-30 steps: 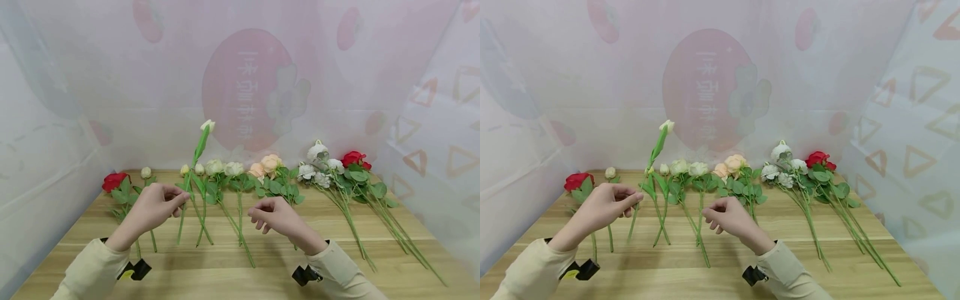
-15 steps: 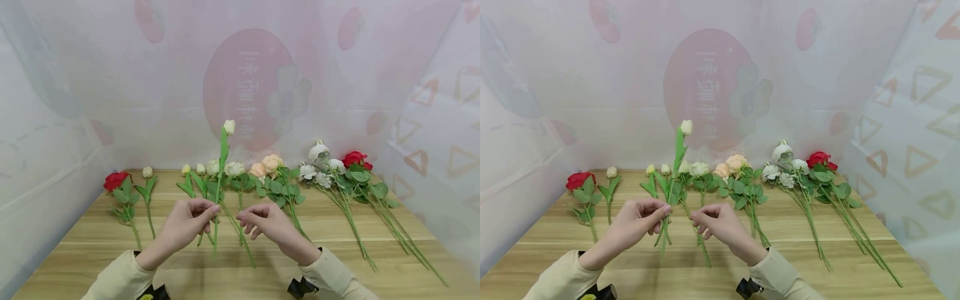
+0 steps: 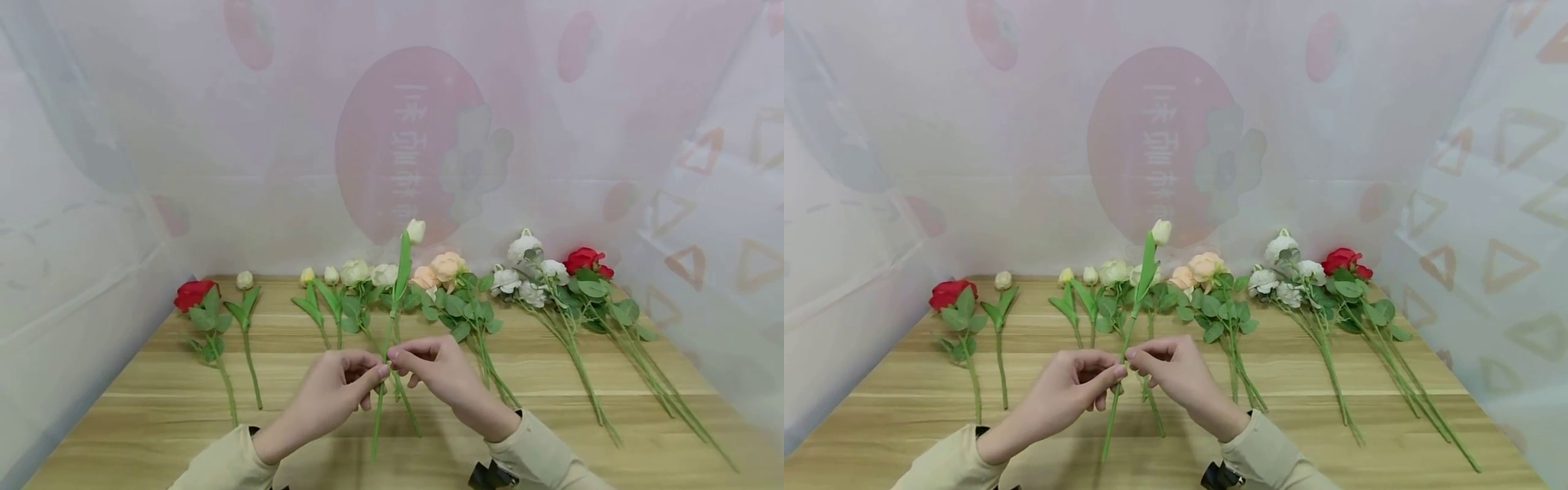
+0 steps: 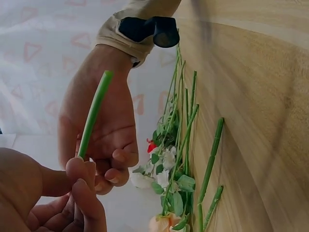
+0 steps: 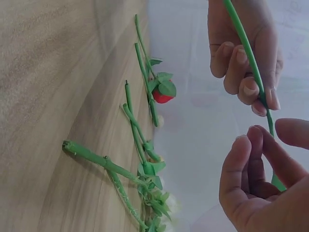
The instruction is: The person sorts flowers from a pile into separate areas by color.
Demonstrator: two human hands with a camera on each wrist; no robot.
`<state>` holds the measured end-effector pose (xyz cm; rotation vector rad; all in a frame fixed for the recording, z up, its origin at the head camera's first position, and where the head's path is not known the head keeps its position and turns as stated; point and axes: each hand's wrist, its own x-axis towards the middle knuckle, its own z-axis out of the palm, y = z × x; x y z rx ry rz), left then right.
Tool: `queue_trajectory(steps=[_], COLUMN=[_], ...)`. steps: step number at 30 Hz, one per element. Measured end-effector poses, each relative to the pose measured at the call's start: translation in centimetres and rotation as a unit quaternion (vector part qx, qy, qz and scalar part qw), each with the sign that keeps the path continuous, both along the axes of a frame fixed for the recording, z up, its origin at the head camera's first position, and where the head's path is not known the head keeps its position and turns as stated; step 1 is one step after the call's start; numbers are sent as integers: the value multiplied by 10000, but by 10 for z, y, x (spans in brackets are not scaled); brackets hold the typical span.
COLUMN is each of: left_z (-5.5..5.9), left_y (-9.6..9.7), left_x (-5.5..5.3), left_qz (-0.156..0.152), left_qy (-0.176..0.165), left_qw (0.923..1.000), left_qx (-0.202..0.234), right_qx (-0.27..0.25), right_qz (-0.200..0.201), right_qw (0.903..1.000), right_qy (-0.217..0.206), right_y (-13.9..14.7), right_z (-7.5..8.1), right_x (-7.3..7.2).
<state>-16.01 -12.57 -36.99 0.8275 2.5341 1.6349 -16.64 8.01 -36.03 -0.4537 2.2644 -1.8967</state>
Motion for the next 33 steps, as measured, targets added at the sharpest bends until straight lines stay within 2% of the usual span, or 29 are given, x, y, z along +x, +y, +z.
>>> queue_trajectory(steps=[7, 11, 13, 15, 17, 19, 21, 26, 30, 33], left_z=[-5, -5, -4, 0, 3, 6, 5, -4, -9, -6], left_y=[1, -7, -18, -33, -52, -70, -84, -109, -123, -132], left_x=[0, -3, -7, -14, -22, -30, -36, -45, -50, -52], left_qz=[-121, -133, 131, 617, 1104, 1432, 1554, 1750, 1857, 1856], left_qy=[223, 98, 33, 58, 153, 248, 283, 232, 267, 298], left_qw=[9996, 9991, 9981, 9939, 9859, 9763, 9697, 9609, 9539, 9509], left_qx=[-81, -381, -606, -915, -1249, -1601, -1867, -2134, -2341, -2460], right_qx=[70, 353, 598, 915, 1202, 1408, 1498, 1457, 1858, 2176], right_qz=[-14, 67, 95, 93, 43, -45, -108, -118, -140, -114], right_qw=[10000, 9993, 9981, 9957, 9926, 9899, 9885, 9885, 9821, 9759], right_qy=[4, -76, -137, -133, -154, -170, -198, -390, -273, -113], right_y=[-5, -11, -15, -20, -27, -35, -43, -62, -74, -84], right_z=[-1, -2, -3, -6, -9, -12, -14, -15, -14, -14], right_x=[-4, -14, -22, -31, -41, -52, -62, -86, -100, -108])
